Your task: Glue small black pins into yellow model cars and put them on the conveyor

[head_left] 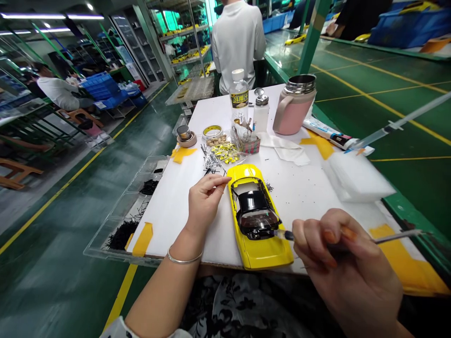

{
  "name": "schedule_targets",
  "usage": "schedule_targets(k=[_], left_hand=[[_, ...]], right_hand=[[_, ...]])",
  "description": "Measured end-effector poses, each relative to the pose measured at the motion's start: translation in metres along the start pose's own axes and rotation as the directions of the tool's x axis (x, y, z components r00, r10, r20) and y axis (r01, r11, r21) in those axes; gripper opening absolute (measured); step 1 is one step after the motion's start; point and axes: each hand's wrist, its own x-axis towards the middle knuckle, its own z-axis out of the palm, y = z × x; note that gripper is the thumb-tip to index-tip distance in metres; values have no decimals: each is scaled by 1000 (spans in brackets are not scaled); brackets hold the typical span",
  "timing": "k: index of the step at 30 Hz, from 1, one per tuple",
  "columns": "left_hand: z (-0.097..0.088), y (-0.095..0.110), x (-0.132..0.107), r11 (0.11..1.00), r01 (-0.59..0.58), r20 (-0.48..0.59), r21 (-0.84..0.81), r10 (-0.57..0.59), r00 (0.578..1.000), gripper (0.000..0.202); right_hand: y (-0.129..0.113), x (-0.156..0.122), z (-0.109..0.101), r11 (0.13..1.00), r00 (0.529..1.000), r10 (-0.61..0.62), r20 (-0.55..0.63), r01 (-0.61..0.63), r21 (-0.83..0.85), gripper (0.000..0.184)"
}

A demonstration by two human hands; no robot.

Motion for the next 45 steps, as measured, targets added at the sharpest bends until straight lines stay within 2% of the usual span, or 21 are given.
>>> schedule_targets(k=[6,14,21,24,26,32,36,41,45], left_hand=[[-1,3,0,1000,-10,5,10,10,1000,19],[-1,3,-1,999,-18,1,27,18,1000,18],[-1,4,-1,999,-27,-3,36,27,1000,18],[-1,4,-1,999,-30,-5,41,30,1000,18],[-1,3,-1,998,-32,-5,46,32,999,18],[-2,2,-1,997,-31,-9,64,31,999,16],[-2,2,-1,997,-21,-4,78,21,1000,16],[-3,2,-1,996,-17,11,92,16,1000,13],[-3,2,-3,993,-20,18,115,18,1000,14]], right_hand=[[-11,1,-6,1000,999,-16,-38,15,-24,25],[-13,1,-10,999,997,-23,-77,19,-44,27],[-10,0,-13,996,998,-37,-56,32,-87,25],[-10,-1,-16,988,1000,-11,30,15,-154,28],[-11,2,-16,983,998,13,62,-2,-182,29],[-22,25,-13,987,1000,28,3,-27,-156,36],[-37,34,-23,985,1000,12,-9,-13,-170,38],[-51,43,-44,992,998,-24,55,31,-125,37],[-40,52,-58,997,997,-56,-62,59,43,35]])
